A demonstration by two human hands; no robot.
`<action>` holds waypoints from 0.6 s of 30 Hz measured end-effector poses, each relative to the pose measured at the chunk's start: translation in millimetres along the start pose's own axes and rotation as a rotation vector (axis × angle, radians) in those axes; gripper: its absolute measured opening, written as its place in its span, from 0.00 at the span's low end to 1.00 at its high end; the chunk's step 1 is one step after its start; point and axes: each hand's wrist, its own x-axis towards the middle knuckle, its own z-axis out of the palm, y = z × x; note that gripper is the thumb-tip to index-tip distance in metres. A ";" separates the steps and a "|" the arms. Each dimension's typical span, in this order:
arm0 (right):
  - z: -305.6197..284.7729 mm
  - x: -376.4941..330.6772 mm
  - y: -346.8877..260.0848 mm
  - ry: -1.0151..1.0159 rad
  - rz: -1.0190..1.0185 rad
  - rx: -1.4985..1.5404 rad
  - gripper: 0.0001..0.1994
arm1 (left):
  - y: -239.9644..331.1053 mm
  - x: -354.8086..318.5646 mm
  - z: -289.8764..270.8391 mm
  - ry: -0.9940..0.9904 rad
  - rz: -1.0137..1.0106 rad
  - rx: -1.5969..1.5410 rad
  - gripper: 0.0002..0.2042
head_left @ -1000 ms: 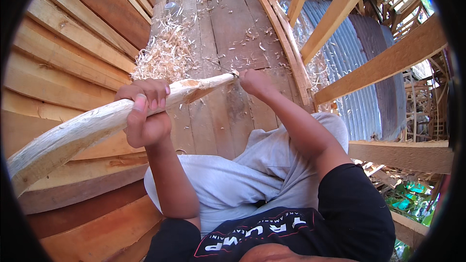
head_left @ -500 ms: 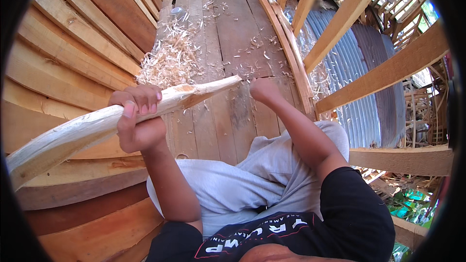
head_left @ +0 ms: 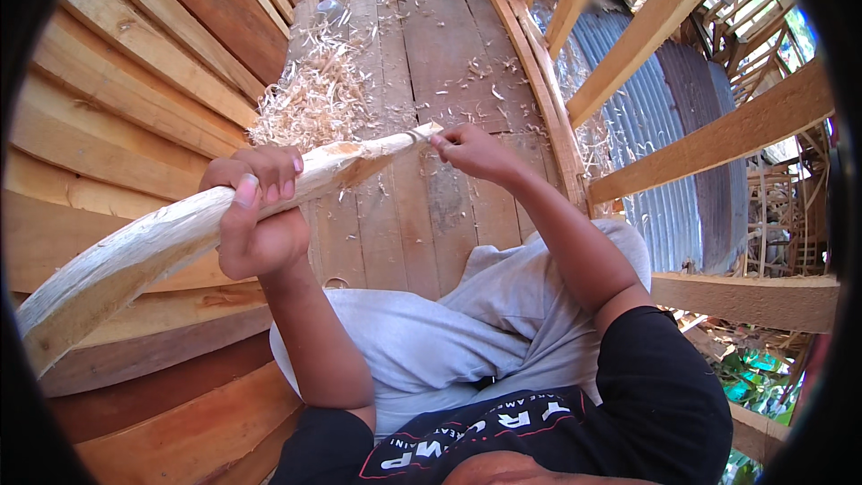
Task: The person carves a long wooden stick using a knife, repeatedly shaving off thin layers of wood. The person holds the stick with the left hand and uses the knife with the right hand to remove wood shavings, which accumulate on the floor.
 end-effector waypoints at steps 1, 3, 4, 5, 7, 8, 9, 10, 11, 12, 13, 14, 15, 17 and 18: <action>4.5 1.5 1.4 -0.051 -0.041 0.036 0.25 | -0.4 -0.1 2.2 -0.011 -0.005 -0.014 0.05; 11.2 7.7 11.0 -0.071 -0.006 0.085 0.24 | -1.5 -0.8 3.3 -0.055 -0.002 -0.031 0.06; 11.5 12.5 18.3 -0.032 0.072 0.095 0.24 | -3.6 -0.1 3.4 -0.092 0.005 -0.042 0.06; 12.0 15.9 26.2 0.008 0.151 0.106 0.26 | -5.3 0.5 3.5 -0.130 0.011 -0.053 0.06; 14.4 18.3 32.0 0.085 0.201 0.002 0.29 | -7.0 1.9 2.7 -0.261 0.019 -0.086 0.07; 15.4 19.0 35.0 0.126 0.227 -0.050 0.30 | -7.5 3.2 2.9 -0.327 0.023 -0.104 0.07; 23.9 18.0 27.2 0.159 0.136 -0.075 0.31 | -6.8 5.6 0.2 -0.423 0.011 -0.107 0.07; 34.7 11.4 10.9 0.191 0.046 -0.103 0.32 | -6.4 8.2 -3.2 -0.514 -0.002 -0.112 0.08; 39.2 3.9 -3.0 0.223 -0.044 -0.130 0.33 | -6.4 10.3 -5.7 -0.606 -0.016 -0.116 0.09; 31.9 -11.4 -29.9 0.121 0.065 -0.136 0.27 | -4.5 10.2 -10.8 -0.622 -0.014 -0.101 0.09; 25.9 -10.0 -11.5 0.117 0.063 -0.164 0.27 | -6.2 11.4 -5.8 -0.656 -0.012 -0.115 0.09; 18.5 -3.2 21.1 0.112 0.061 -0.192 0.28 | -7.8 11.9 -0.9 -0.690 -0.009 -0.129 0.09; 11.8 -2.7 29.0 0.107 0.049 -0.218 0.29 | -7.9 14.1 0.7 -0.726 -0.001 -0.133 0.09; 13.5 -2.1 41.5 0.121 0.006 -0.206 0.28 | -11.4 9.1 6.5 -0.641 0.027 -0.120 0.08; 13.3 -3.4 37.0 0.093 0.012 -0.223 0.28 | -14.0 3.8 10.1 -0.591 0.047 -0.109 0.08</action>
